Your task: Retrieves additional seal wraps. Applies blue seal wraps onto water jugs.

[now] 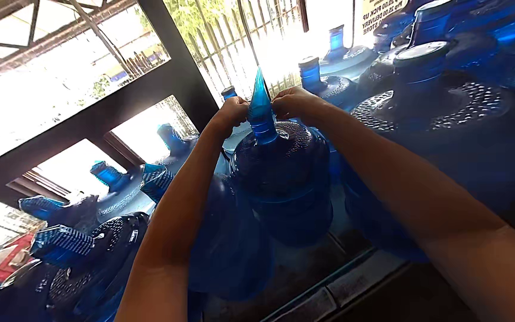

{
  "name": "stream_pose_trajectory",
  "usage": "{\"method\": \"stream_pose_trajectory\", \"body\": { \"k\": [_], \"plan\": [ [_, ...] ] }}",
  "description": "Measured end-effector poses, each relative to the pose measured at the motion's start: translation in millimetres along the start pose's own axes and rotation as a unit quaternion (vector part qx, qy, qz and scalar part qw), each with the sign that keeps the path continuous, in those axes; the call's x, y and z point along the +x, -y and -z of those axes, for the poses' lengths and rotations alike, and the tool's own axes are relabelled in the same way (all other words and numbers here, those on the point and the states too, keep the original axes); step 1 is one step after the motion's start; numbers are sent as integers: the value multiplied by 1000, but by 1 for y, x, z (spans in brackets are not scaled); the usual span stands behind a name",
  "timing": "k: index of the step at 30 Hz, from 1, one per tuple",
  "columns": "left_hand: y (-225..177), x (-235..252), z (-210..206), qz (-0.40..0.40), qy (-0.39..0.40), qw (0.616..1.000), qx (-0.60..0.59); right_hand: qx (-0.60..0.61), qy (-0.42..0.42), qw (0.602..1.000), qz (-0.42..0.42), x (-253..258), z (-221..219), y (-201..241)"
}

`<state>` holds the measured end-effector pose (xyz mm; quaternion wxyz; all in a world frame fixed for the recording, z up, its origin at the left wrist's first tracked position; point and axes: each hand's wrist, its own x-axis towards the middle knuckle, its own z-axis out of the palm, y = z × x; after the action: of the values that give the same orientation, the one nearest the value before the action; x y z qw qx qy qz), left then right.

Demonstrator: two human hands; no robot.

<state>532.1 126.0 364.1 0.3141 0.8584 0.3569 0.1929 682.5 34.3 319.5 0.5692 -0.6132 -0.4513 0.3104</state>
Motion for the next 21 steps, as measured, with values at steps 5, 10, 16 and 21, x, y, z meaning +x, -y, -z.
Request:
{"method": "stream_pose_trajectory", "body": {
  "k": [5,10,16,21],
  "plan": [
    [0,10,-5,95,7,995,-6,55,80,986,-136,19,9,2],
    [14,8,-4,116,54,980,-152,-10,79,989,-124,20,12,0],
    [37,-9,-15,99,67,982,-147,-53,126,984,113,-3,10,-3],
    [33,-20,-14,94,-39,980,-171,-134,133,974,128,-13,-12,11]
  ]
}}
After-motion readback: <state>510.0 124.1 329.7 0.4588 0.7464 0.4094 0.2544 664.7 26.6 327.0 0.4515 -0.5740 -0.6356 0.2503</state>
